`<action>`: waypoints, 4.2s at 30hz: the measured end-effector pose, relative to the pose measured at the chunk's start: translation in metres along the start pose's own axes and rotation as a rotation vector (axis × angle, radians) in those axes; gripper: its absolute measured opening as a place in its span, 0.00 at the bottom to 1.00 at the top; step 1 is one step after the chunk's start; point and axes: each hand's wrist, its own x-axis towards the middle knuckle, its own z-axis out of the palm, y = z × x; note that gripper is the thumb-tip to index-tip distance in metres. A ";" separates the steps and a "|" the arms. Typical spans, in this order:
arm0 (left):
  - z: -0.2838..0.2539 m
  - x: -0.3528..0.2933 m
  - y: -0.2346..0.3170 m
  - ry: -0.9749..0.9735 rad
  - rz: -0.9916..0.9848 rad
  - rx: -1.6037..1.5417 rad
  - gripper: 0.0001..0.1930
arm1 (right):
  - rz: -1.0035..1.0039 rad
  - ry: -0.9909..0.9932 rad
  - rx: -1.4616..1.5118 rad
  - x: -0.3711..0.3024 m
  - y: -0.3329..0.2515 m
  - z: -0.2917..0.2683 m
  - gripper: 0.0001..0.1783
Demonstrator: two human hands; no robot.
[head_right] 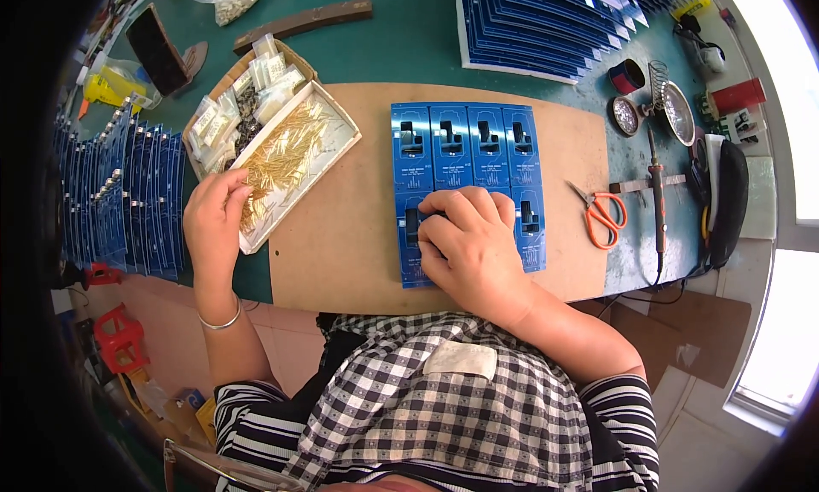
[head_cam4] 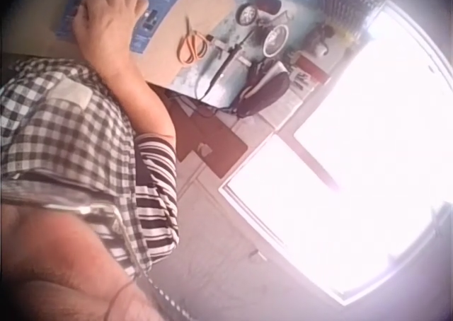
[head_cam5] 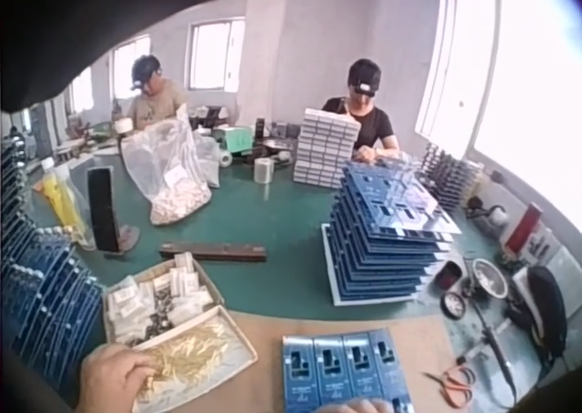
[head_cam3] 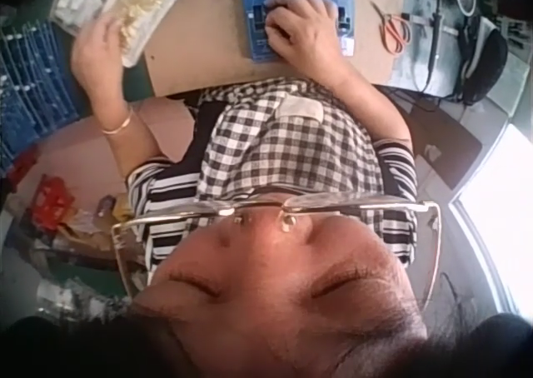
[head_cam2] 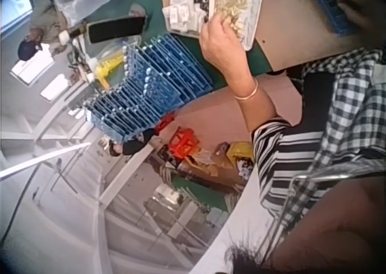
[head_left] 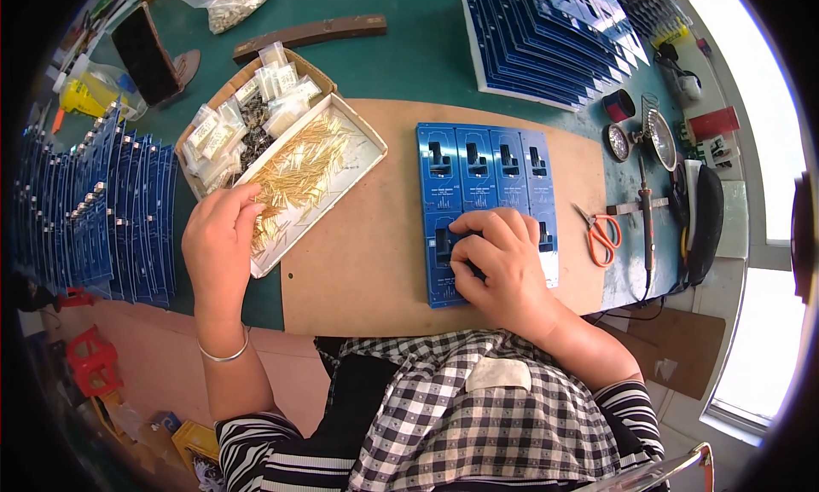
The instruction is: The person inserts pins into a circuit board panel, solders them in place using a soldering iron and solder wire, stacks the panel onto a pile, and inserts pins into another board.
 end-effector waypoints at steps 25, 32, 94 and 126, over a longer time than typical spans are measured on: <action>0.001 -0.004 -0.001 0.076 -0.084 -0.406 0.05 | -0.174 -0.152 -0.485 -0.031 -0.012 -0.006 0.26; 0.001 -0.009 0.009 -0.009 -0.310 -0.840 0.07 | -0.146 -0.184 -0.319 -0.028 -0.012 -0.014 0.30; 0.045 -0.037 0.091 -0.272 0.214 -0.466 0.19 | 0.081 -0.065 0.198 -0.016 0.027 -0.025 0.24; 0.050 -0.042 0.097 -0.223 0.169 -0.378 0.14 | -0.197 0.032 -0.123 -0.053 0.031 -0.020 0.24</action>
